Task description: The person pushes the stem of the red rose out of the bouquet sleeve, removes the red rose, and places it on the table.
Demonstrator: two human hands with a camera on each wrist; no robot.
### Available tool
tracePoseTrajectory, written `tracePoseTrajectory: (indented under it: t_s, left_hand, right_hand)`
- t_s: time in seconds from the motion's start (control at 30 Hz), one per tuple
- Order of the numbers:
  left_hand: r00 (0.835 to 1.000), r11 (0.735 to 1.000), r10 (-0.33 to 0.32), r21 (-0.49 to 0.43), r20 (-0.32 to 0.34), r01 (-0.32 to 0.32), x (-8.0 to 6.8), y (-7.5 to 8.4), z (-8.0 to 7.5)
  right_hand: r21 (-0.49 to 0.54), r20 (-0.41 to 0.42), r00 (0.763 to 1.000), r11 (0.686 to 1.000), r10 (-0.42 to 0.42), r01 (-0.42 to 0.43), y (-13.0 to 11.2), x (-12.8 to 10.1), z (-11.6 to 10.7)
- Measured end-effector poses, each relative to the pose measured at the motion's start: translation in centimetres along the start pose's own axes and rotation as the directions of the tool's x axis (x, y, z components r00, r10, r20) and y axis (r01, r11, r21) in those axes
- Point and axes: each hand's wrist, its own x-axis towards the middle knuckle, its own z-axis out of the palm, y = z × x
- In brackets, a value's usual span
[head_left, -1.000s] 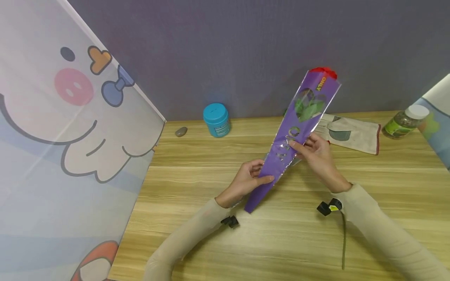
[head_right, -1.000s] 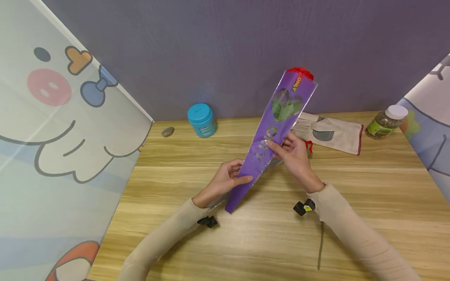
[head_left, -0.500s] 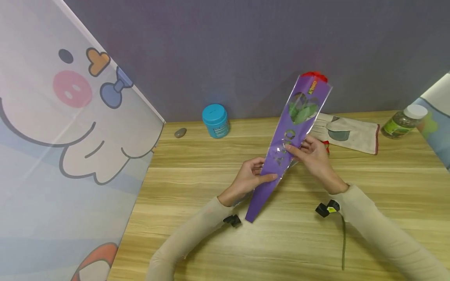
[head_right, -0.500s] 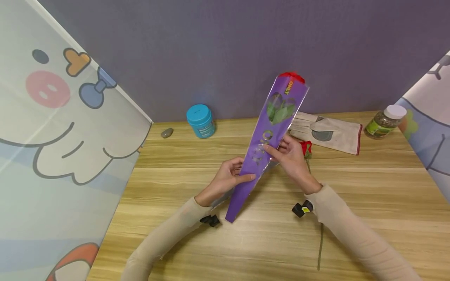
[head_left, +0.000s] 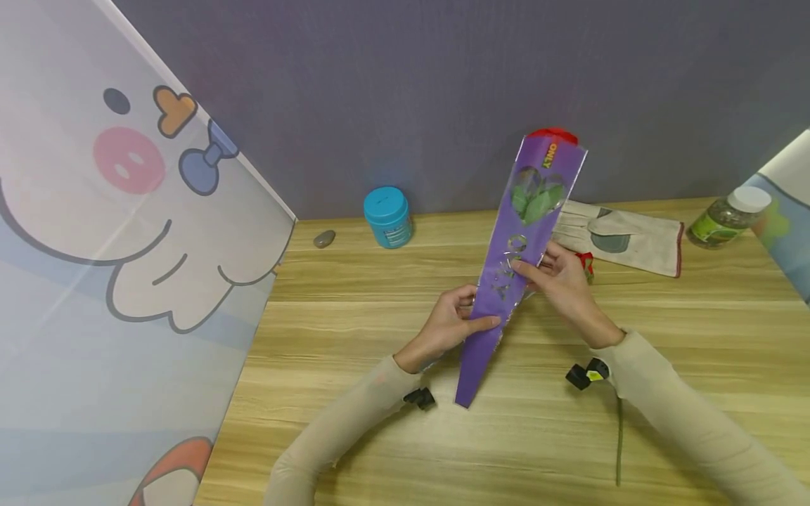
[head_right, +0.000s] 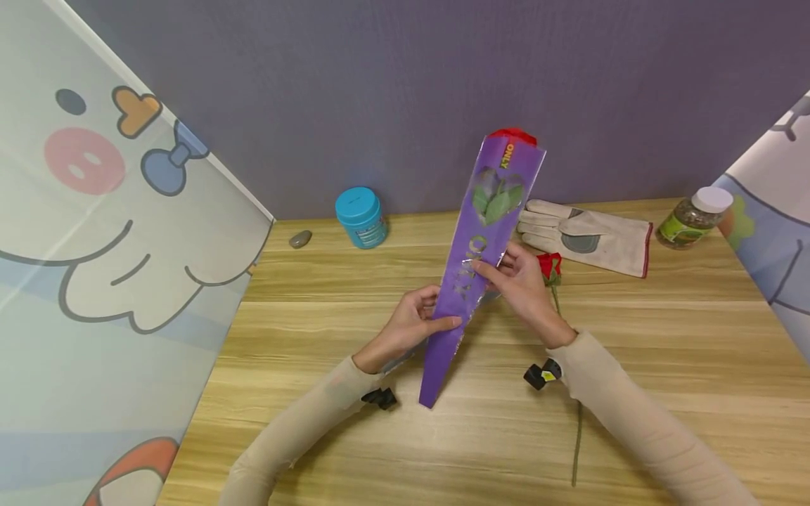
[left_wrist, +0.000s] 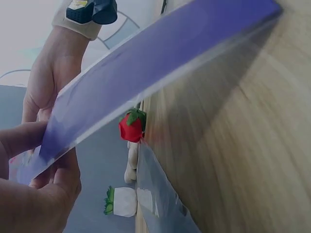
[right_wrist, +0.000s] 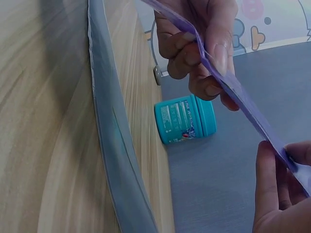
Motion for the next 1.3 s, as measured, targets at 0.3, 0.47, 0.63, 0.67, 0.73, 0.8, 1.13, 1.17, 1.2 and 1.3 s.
tracePoseTrajectory:
  t_s: [0.3,0.47,0.63,0.67,0.73,0.8,1.13,1.17,1.2,1.3]
  left_hand:
    - [0.999,1.0,-0.008,-0.023,-0.037,0.007,-0.06,-0.17,0.3]
    - [0.998,0.999,-0.007,-0.04,-0.061,0.004,-0.08,-0.14,0.45]
    - [0.998,0.999,-0.003,-0.052,-0.067,0.0,-0.07,-0.3,0.51]
    - [0.998,0.998,-0.001,-0.055,-0.069,-0.002,-0.07,-0.34,0.51]
    - [0.997,0.998,0.002,-0.058,-0.076,-0.007,-0.09,-0.38,0.5]
    - [0.996,0.998,0.007,-0.055,-0.086,-0.012,-0.09,-0.39,0.48]
    - [0.993,0.999,0.025,-0.041,-0.112,-0.03,0.0,-0.41,0.28]
    - [0.993,0.999,0.023,-0.041,-0.116,-0.027,0.01,-0.38,0.26]
    - [0.993,0.999,0.021,-0.039,-0.119,-0.026,0.04,-0.36,0.23]
    - [0.992,0.999,0.008,-0.046,-0.129,-0.014,0.07,-0.3,0.15]
  right_hand:
    - [0.034,-0.007,1.0,0.999,-0.018,0.019,0.08,0.11,0.08]
    - [0.0,-0.01,1.0,1.0,-0.018,0.018,-0.09,0.09,0.09]
    - [-0.017,0.003,1.0,1.0,-0.003,0.003,-0.16,0.02,0.26]
    - [-0.01,0.004,1.0,1.0,-0.002,0.002,-0.14,0.03,0.28]
    - [-0.006,0.009,1.0,1.0,-0.004,0.004,-0.1,0.06,0.33]
    - [0.0,0.015,1.0,1.0,-0.009,0.009,-0.03,0.12,0.36]
    - [-0.006,0.043,0.999,1.0,-0.009,0.009,0.29,0.26,0.61]
    - [-0.021,0.044,0.999,1.0,-0.004,0.005,0.29,0.24,0.64]
    - [-0.043,0.044,0.999,0.999,0.0,0.002,0.28,0.2,0.68]
    - [-0.12,0.038,0.999,0.993,0.004,0.001,0.42,0.12,0.79]
